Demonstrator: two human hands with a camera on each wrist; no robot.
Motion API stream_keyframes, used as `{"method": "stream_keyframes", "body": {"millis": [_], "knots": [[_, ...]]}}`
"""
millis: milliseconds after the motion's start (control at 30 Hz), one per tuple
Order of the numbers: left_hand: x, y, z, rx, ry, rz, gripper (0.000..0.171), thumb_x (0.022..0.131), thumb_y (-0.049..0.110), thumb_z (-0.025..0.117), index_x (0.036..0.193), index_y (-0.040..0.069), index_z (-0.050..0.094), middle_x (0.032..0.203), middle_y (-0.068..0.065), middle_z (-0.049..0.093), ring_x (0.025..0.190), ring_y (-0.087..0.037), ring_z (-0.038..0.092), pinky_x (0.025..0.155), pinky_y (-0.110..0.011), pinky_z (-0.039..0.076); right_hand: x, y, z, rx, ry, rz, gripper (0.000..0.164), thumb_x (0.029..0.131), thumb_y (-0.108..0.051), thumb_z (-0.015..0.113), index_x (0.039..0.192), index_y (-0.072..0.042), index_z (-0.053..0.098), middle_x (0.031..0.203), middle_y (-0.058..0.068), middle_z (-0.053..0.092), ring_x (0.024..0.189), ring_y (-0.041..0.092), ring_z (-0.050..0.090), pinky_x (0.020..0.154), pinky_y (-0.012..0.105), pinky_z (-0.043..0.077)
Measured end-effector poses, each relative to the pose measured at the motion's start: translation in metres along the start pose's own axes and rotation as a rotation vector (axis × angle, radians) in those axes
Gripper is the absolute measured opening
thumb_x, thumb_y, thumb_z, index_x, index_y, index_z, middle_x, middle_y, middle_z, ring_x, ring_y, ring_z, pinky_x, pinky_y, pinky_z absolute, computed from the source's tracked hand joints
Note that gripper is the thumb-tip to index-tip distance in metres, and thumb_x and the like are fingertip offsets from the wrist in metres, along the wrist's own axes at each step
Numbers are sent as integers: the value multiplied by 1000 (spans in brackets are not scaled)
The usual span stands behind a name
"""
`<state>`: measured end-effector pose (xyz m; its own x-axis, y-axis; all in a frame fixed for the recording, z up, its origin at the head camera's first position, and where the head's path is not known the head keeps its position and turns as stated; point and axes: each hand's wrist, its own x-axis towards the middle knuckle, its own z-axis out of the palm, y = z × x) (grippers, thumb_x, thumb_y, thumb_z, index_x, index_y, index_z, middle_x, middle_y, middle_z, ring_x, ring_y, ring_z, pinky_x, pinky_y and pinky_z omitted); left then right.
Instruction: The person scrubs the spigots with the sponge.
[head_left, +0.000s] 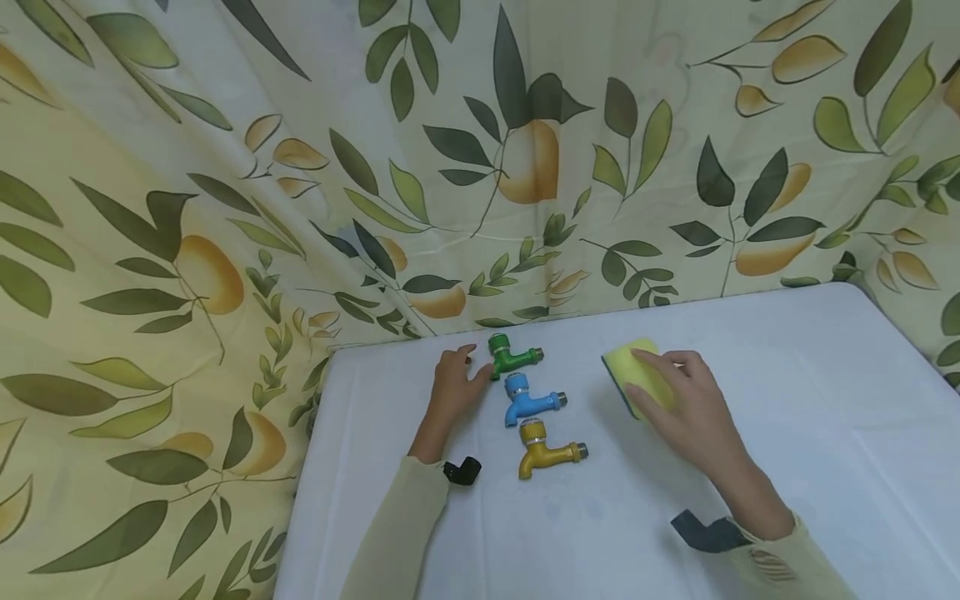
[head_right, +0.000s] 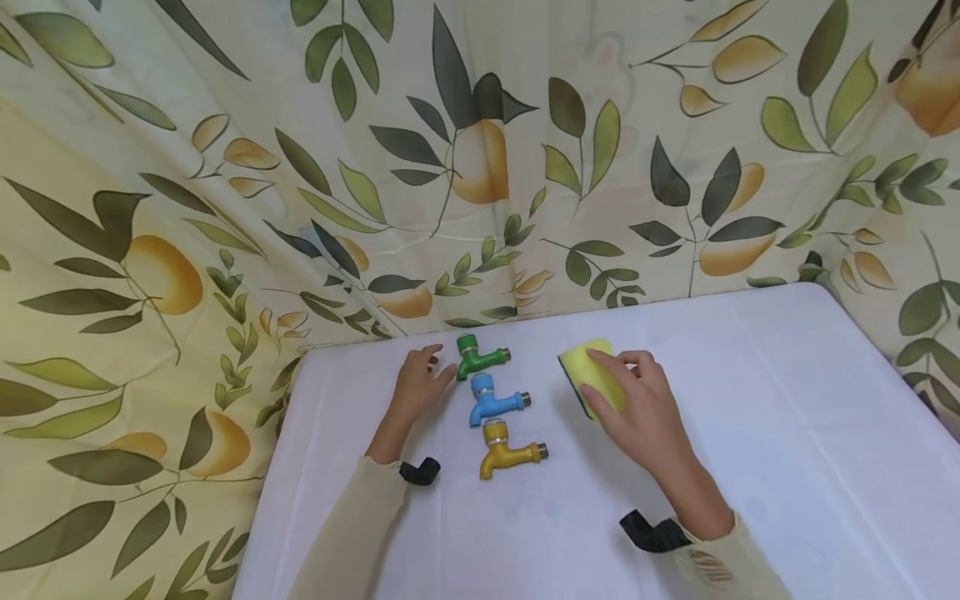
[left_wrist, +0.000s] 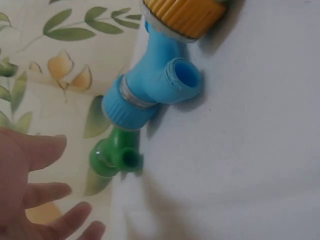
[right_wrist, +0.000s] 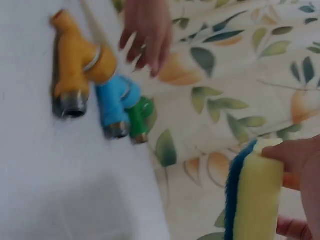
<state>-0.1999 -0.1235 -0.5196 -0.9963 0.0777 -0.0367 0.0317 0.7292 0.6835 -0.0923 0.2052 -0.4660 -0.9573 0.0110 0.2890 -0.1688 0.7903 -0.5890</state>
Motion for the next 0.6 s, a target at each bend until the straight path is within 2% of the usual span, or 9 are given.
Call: {"method": "stream_keyframes", "body": {"millis": [133,300,467,600], "knots": [[-25,0,-10,37,17,13,52,97,32,68,141,6,58,124,-19,58,114,-33,57,94,-49,52,20,14,17,-118,-108,-27,50,94,-32,73,140,-16,61,127,23,53,103,38,52,71,45,46],[-52,-1,-19,84,47,22,49,97,30,70,139,8,60,122,-15,59,113,-31,57,92,-47,53,34,27,40,-217,-224,-67,49,94,-33,72,139,-17,62,123,21,57,100,40,56,71,48,48],[-67,-2,-29,107,68,28,49,96,31,71,139,9,61,126,-15,58,117,-32,57,94,-48,54,37,36,54,-264,-306,-61,50,92,-32,75,137,-17,64,118,17,58,94,34,56,69,45,48],[-73,-3,-37,123,70,40,50,97,32,69,140,9,59,132,-18,56,121,-35,55,96,-50,53,37,43,55,-281,-364,-55,52,94,-40,72,141,-19,62,123,17,57,100,35,57,74,48,50]]}}
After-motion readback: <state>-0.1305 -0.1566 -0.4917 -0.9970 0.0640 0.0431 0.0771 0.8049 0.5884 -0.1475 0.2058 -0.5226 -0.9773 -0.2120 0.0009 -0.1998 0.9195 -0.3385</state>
